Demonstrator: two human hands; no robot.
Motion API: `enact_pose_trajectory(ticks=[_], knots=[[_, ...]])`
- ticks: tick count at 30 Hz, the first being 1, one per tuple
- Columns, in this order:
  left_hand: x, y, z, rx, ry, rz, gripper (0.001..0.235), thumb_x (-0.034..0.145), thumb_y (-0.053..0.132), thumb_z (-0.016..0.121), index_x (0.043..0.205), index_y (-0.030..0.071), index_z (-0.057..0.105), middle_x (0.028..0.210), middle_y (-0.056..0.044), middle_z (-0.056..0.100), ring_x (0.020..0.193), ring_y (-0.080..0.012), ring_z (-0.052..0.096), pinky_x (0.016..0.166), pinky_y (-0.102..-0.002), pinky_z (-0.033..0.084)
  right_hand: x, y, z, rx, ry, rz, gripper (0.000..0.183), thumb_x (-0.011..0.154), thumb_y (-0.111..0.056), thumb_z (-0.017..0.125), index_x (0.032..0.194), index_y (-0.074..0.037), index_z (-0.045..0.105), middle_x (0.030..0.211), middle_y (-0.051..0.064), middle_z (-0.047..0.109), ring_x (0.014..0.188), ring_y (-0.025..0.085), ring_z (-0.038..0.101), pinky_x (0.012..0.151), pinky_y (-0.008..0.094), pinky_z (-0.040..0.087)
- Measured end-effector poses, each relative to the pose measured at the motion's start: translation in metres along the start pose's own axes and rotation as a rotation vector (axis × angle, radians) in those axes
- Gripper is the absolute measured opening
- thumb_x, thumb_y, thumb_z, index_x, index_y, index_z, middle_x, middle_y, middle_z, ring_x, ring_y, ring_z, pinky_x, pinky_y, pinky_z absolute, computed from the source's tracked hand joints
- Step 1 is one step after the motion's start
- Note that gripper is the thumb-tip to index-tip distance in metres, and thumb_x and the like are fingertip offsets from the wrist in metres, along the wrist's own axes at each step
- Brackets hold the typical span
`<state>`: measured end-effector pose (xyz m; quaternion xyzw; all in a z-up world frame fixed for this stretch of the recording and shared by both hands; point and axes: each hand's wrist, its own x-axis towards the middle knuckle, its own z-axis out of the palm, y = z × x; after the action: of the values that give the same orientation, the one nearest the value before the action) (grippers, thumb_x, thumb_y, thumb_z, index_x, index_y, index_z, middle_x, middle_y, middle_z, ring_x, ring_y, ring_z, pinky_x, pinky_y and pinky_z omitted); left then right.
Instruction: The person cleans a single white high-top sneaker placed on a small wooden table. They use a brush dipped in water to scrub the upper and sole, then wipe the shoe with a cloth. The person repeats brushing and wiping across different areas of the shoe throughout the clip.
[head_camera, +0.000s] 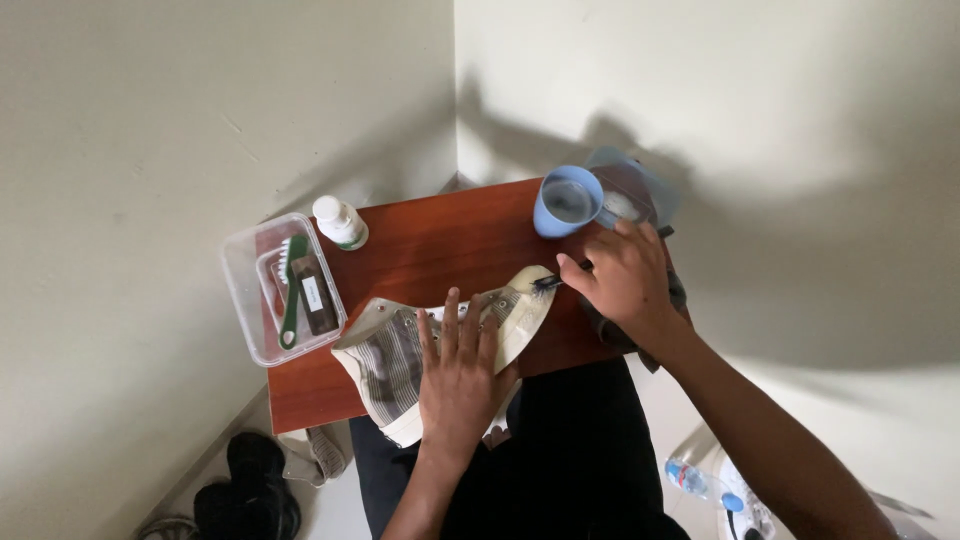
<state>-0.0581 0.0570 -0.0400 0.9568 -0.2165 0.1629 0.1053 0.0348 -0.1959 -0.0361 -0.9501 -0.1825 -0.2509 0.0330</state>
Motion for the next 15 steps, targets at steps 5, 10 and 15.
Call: enact_pose_trajectory(ticks=[5, 10, 15], knots=[[-0.005, 0.007, 0.002, 0.030, -0.001, 0.006, 0.082, 0.067, 0.053, 0.086, 0.130, 0.008, 0.059, 0.151, -0.013, 0.054, 0.151, -0.0392, 0.034, 0.119, -0.071, 0.024, 0.007, -0.019, -0.019, 0.041, -0.095, -0.098, 0.055, 0.092, -0.044, 0.068, 0.052, -0.009, 0.053, 0.055, 0.002, 0.051, 0.071, 0.023, 0.051, 0.071, 0.043, 0.039], [-0.006, 0.010, 0.006, 0.045, 0.041, -0.008, 0.076, 0.070, 0.052, 0.085, 0.128, 0.009, 0.058, 0.152, -0.015, 0.053, 0.150, -0.0415, 0.035, 0.118, -0.072, 0.026, 0.009, -0.019, -0.024, 0.016, -0.139, -0.055, 0.057, 0.098, -0.045, 0.060, 0.053, -0.011, 0.051, 0.053, 0.000, 0.050, 0.067, 0.020, 0.049, 0.069, 0.042, 0.037], [-0.012, 0.009, 0.010, 0.070, -0.018, -0.017, 0.082, 0.070, 0.057, 0.084, 0.133, 0.013, 0.056, 0.155, -0.015, 0.049, 0.151, -0.0416, 0.033, 0.117, -0.065, 0.033, 0.001, -0.003, -0.015, -0.058, 0.011, -0.106, 0.052, 0.093, -0.043, 0.071, 0.054, -0.012, 0.053, 0.060, -0.001, 0.052, 0.078, 0.022, 0.053, 0.072, 0.040, 0.037]])
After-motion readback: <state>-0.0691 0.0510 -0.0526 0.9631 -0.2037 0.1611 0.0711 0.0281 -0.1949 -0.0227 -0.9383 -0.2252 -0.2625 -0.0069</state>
